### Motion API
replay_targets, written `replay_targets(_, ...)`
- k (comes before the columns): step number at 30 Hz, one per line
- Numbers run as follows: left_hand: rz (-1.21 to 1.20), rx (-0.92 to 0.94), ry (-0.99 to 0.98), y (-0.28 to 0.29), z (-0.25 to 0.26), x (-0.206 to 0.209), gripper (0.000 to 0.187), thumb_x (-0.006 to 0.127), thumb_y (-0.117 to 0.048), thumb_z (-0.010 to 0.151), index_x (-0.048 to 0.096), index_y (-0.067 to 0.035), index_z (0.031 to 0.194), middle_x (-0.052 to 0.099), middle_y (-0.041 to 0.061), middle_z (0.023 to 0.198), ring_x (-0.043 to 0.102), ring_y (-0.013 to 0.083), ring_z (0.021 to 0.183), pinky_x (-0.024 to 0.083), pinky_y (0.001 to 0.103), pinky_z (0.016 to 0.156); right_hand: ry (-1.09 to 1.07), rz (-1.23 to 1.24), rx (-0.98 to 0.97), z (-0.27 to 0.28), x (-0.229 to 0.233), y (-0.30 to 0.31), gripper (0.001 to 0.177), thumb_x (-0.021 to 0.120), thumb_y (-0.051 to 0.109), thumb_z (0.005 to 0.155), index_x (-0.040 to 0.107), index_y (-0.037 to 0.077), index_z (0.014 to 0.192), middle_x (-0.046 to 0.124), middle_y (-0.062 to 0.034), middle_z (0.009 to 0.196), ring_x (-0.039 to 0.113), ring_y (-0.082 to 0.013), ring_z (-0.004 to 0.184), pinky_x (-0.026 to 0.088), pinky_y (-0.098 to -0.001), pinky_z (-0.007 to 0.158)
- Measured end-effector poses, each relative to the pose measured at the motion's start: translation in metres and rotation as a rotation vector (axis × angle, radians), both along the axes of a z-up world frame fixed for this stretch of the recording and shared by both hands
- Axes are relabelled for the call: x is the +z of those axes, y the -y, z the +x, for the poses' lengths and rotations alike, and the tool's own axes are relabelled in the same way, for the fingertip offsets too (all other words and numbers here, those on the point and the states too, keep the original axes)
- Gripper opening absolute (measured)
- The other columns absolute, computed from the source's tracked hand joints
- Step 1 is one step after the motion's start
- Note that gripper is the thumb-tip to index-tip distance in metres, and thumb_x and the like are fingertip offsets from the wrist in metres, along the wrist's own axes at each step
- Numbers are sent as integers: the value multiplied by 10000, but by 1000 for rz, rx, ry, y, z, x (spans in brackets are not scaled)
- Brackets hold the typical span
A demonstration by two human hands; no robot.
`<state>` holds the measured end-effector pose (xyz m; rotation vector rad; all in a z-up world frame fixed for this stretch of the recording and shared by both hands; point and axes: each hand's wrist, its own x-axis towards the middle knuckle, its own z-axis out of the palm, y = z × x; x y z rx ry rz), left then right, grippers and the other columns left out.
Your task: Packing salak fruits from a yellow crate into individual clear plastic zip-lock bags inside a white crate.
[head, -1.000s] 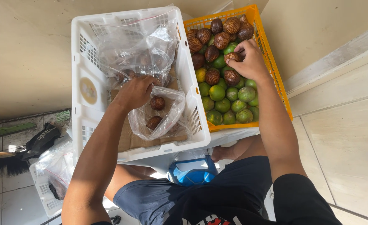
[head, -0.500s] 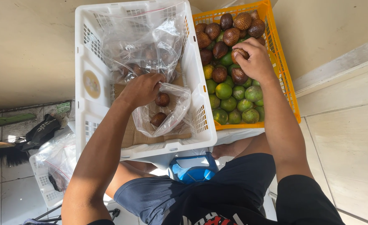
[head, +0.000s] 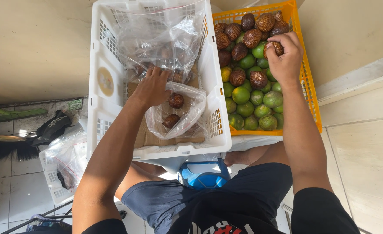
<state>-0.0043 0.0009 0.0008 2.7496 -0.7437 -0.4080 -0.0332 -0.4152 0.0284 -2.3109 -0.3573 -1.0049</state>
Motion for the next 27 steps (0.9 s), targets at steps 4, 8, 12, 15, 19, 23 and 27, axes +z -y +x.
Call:
replay_targets(4, 72, -23, -228, -9, 2, -7, 389, 641, -236, 977, 512, 17, 1242, 575, 184, 1271, 619, 387, 1124, 524, 533, 846, 38, 24, -16, 0, 3, -3, 152, 695, -62, 930, 760, -16, 1060, 642, -139, 1049, 664, -296, 947, 543, -414, 831)
replay_targets(8, -32, -113, -82, -11, 7, -11, 168, 532, -125, 976, 559, 16, 1064, 679, 230, 1029, 663, 449, 913, 499, 563, 707, -38, -7, 19, -2, 4, -7, 152, 690, -41, 977, 741, -27, 1120, 621, -152, 1084, 656, -312, 996, 531, -415, 884)
replay_targets(12, -68, -77, -35, -1, 0, 3, 221, 483, -140, 1029, 465, 13, 1186, 645, 265, 897, 625, 486, 760, 464, 586, 589, -84, -64, 17, 0, -4, -7, 110, 703, -42, 980, 750, -19, 1077, 601, -130, 1044, 634, -292, 951, 522, -413, 838)
replay_targets(15, -108, -69, -16, 1, -4, 13, 203, 502, -140, 1049, 478, 7, 1187, 657, 269, 912, 635, 458, 760, 480, 593, 601, -30, -20, 16, 1, -2, -6, 127, 696, -71, 945, 762, -15, 1039, 608, -131, 1030, 642, -289, 930, 522, -402, 828)
replay_targets(19, -120, -77, 20, -2, -2, 6, 225, 501, -132, 1042, 472, 6, 1217, 665, 288, 930, 636, 494, 779, 471, 601, 616, -41, 12, -28, 1, -5, 0, 116, 692, -50, 964, 764, -9, 1046, 598, -119, 1043, 642, -276, 948, 533, -394, 843)
replay_targets(23, -117, -98, 103, -4, 3, -4, 223, 551, -161, 1019, 497, -17, 1181, 670, 247, 871, 634, 485, 743, 475, 593, 602, -81, 43, -38, 1, -5, 0, 119, 657, -30, 962, 740, 14, 1036, 636, -116, 1040, 642, -276, 956, 506, -388, 849)
replay_targets(27, -120, -98, 104, -5, 3, 0, 206, 572, -158, 1009, 501, -22, 1146, 651, 236, 841, 620, 467, 713, 464, 577, 573, -145, -46, 4, -1, 0, -6, 119, 706, -8, 988, 766, -1, 1091, 635, -115, 1063, 651, -275, 959, 527, -400, 845)
